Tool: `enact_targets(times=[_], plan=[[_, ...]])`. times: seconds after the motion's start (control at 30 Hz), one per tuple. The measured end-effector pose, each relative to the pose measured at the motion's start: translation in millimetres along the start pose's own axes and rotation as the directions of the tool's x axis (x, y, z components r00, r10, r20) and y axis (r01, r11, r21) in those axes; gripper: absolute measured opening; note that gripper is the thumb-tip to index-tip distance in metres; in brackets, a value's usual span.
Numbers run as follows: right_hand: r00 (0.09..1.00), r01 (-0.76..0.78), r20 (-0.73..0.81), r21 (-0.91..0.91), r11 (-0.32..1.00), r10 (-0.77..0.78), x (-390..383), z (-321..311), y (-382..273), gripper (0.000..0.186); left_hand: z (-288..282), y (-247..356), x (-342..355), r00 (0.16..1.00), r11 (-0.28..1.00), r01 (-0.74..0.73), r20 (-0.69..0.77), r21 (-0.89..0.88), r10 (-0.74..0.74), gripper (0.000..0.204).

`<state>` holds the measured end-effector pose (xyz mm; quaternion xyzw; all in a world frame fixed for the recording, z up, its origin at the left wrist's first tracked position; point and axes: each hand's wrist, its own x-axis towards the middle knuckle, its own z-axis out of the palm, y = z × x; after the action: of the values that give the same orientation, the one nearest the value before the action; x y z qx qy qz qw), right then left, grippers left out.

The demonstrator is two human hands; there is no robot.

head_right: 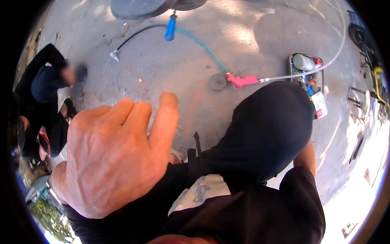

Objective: The person works on a scooter tire, using a screwdriver to remove the valve cap and a brush to clean the tire surface. They then use a screwdriver to probe the tire tread and a metal rod to adjust internal components.

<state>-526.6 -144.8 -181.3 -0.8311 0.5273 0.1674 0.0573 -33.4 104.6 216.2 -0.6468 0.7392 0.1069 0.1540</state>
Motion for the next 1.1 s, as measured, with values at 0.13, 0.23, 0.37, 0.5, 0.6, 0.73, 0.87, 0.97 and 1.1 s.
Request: enact_targets(times=[0.13,0.23,0.37,0.5,0.6,0.73,0.87,0.97,1.1], plan=[[0.998,-0.011,0.062,-0.036,0.999,0.013,-19.0,-18.5,-73.0,0.026,69.5,-50.8,22.8,0.980,0.969,-0.200,-0.014,-0.142,0.200,0.008],[0.993,-0.057,0.098,-0.030,0.998,0.059,-41.2,-29.4,-100.5,0.024,115.0,-55.3,62.5,0.910,0.907,-0.414,-0.008,-0.073,0.414,0.007],[0.993,-0.047,0.101,-0.116,0.992,0.059,-78.2,-22.4,-102.5,0.015,170.3,-18.8,149.6,0.715,0.721,-0.688,-0.252,-0.087,0.652,0.004],[0.987,0.064,0.152,-0.093,0.994,-0.050,-68.1,-37.9,-143.0,0.009,182.0,11.4,185.2,0.765,0.760,-0.634,0.024,-0.143,0.643,0.016],[0.997,0.056,0.052,0.024,0.998,-0.057,-98.3,-27.0,-176.0,0.006,212.0,37.3,178.7,0.727,0.719,-0.673,0.021,-0.173,0.686,0.024],[0.989,0.070,0.112,0.192,0.979,-0.092,-105.1,-33.3,-206.4,0.012,241.7,39.5,185.0,0.716,0.706,-0.696,-0.046,-0.129,0.697,0.043],[0.998,-0.046,0.046,0.389,0.920,0.031,-115.1,-86.0,-172.5,0.040,275.9,41.3,185.8,0.731,0.716,-0.682,-0.164,-0.151,0.662,0.056],[0.894,-0.270,-0.137,0.595,0.757,0.426,-92.3,-81.1,-124.9,0.074,273.7,48.2,194.9,0.748,0.731,-0.663,-0.150,-0.160,0.646,0.056],[0.872,-0.234,-0.212,0.614,0.754,0.442,-41.6,-53.3,-105.3,0.103,279.3,58.3,209.8,0.792,0.777,-0.600,0.000,-0.188,0.611,0.050]])
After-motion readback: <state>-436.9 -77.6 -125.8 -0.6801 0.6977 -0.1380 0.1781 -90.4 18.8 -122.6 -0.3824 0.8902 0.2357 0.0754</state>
